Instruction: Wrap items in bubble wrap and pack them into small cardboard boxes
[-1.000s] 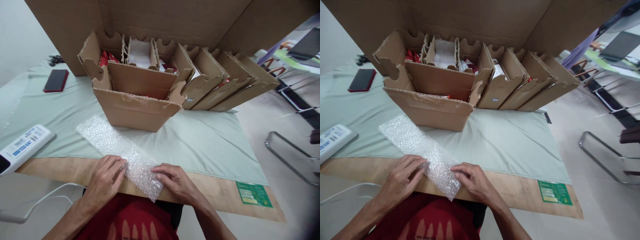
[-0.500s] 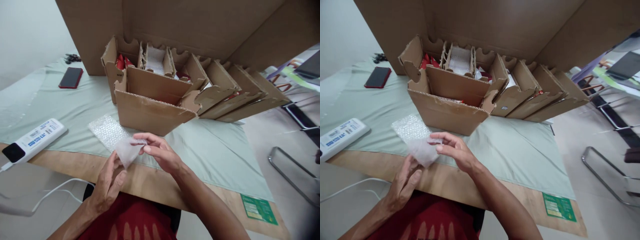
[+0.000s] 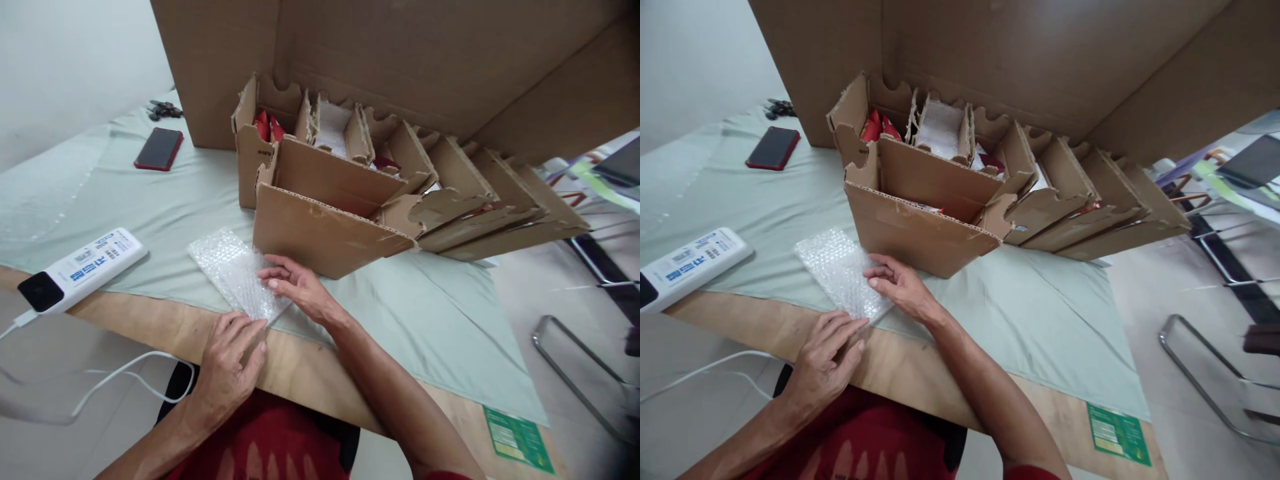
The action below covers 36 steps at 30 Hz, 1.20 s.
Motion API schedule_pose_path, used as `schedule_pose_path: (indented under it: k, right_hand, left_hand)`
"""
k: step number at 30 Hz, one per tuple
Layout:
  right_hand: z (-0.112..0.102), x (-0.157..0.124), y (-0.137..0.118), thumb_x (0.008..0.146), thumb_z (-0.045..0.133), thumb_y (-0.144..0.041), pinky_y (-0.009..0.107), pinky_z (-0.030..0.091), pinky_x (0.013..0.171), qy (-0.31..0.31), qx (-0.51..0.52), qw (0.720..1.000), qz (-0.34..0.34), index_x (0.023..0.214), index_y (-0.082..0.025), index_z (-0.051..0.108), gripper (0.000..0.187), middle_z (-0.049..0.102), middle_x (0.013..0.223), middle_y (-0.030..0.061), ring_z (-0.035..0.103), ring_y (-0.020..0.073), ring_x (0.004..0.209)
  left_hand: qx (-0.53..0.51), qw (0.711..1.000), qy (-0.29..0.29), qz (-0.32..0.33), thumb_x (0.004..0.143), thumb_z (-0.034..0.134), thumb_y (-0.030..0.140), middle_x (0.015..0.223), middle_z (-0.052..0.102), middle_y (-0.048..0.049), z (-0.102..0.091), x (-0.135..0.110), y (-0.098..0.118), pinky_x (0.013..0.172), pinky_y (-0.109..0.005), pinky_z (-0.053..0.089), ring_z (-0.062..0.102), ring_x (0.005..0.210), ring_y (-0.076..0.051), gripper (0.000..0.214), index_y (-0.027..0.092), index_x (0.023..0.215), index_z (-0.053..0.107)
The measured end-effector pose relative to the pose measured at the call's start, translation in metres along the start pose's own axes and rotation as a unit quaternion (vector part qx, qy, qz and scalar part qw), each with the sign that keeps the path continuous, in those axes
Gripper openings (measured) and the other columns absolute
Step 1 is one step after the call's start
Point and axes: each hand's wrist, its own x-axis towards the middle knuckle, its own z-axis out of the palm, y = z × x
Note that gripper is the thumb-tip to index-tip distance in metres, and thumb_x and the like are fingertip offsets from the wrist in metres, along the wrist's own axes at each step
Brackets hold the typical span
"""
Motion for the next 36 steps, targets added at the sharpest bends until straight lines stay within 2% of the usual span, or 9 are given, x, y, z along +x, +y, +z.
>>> schedule_pose_path:
  k: [2,5,7,9,14,21,26,30,36]
  right_hand:
    - [-0.001,-0.007,0.003,0.089,0.065,-0.028,0.038,0.052,0.09,0.071,-0.118,0.99,-0.025,0.13,-0.022,0.065,0.041,0.074,0.116,0.0077,0.068,0.0206,0.102]
    - [-0.001,-0.014,0.006,0.088,0.065,-0.026,0.043,0.05,0.096,0.152,-0.329,0.932,-0.034,0.118,-0.019,0.073,0.031,0.075,0.114,0.0102,0.067,0.0251,0.103]
    - [0.003,-0.015,0.004,0.087,0.068,-0.027,0.044,0.048,0.099,0.16,-0.414,0.896,-0.028,0.118,-0.017,0.074,0.033,0.075,0.116,0.012,0.066,0.0281,0.107]
    - [0.008,-0.013,0.0,0.087,0.069,-0.027,0.043,0.048,0.098,0.142,-0.446,0.884,-0.015,0.123,-0.015,0.072,0.038,0.076,0.116,0.0128,0.067,0.0291,0.108]
    - [0.018,-0.01,-0.006,0.087,0.067,-0.025,0.038,0.047,0.091,0.109,-0.431,0.896,0.009,0.13,-0.02,0.069,0.044,0.078,0.111,0.0088,0.069,0.0255,0.099]
    - [0.015,-0.013,-0.005,0.084,0.065,-0.022,0.031,0.043,0.078,0.084,-0.42,0.903,0.012,0.123,-0.019,0.072,0.039,0.076,0.088,0.0018,0.064,0.0186,0.078]
    - [0.018,-0.015,-0.007,0.084,0.066,-0.022,0.031,0.043,0.077,0.077,-0.397,0.914,0.013,0.124,-0.018,0.07,0.04,0.075,0.088,0.0017,0.064,0.0181,0.077]
    - [0.018,-0.016,-0.007,0.084,0.067,-0.023,0.03,0.044,0.076,0.076,-0.386,0.919,0.022,0.129,-0.016,0.068,0.045,0.075,0.09,0.0028,0.064,0.0184,0.078]
    - [0.015,-0.016,-0.004,0.085,0.068,-0.026,0.028,0.043,0.073,0.075,-0.377,0.923,0.014,0.127,-0.019,0.069,0.042,0.075,0.088,0.0011,0.063,0.0167,0.075]
  left_hand:
    - [0.0,1.0,-0.008,-0.001,0.094,0.056,0.01,0.102,0.07,-0.0077,0.001,-0.002,0.0,0.092,-0.042,0.053,0.057,0.102,-0.025,0.031,0.018,0.123,0.062]
    - [0.001,1.0,-0.02,0.001,0.095,0.055,0.01,0.105,0.07,-0.0084,0.001,-0.005,-0.002,0.095,-0.043,0.053,0.057,0.107,-0.025,0.032,0.018,0.125,0.062]
    - [0.005,1.0,-0.023,0.004,0.095,0.055,0.011,0.106,0.071,-0.0084,0.0,-0.006,-0.003,0.095,-0.043,0.053,0.057,0.107,-0.025,0.031,0.018,0.125,0.062]
    - [0.009,1.0,-0.023,0.005,0.096,0.054,0.012,0.106,0.071,-0.0082,-0.001,-0.007,-0.002,0.095,-0.043,0.053,0.058,0.107,-0.025,0.03,0.019,0.125,0.062]
    - [0.022,0.999,-0.024,-0.002,0.096,0.055,0.013,0.106,0.07,-0.0075,-0.003,-0.012,0.001,0.096,-0.044,0.051,0.058,0.108,-0.026,0.029,0.021,0.122,0.063]
    - [0.093,0.996,-0.004,-0.017,0.095,0.057,0.015,0.107,0.061,-0.0104,-0.013,-0.018,0.003,0.086,-0.046,0.05,0.058,0.097,-0.026,0.029,0.02,0.123,0.061]
    - [0.139,0.99,-0.006,0.03,0.09,0.064,0.014,0.138,0.052,-0.0198,-0.017,-0.017,0.008,0.102,-0.057,0.047,0.051,0.129,-0.038,0.038,0.018,0.127,0.058]
    - [0.123,0.989,-0.074,0.047,0.092,0.06,0.012,0.133,0.062,-0.0163,-0.014,-0.016,0.007,0.11,-0.056,0.043,0.055,0.131,-0.034,0.032,0.018,0.123,0.058]
    - [0.114,0.991,-0.063,0.042,0.094,0.055,0.009,0.125,0.068,-0.0122,-0.013,-0.014,0.003,0.105,-0.05,0.048,0.06,0.124,-0.03,0.032,0.019,0.123,0.059]
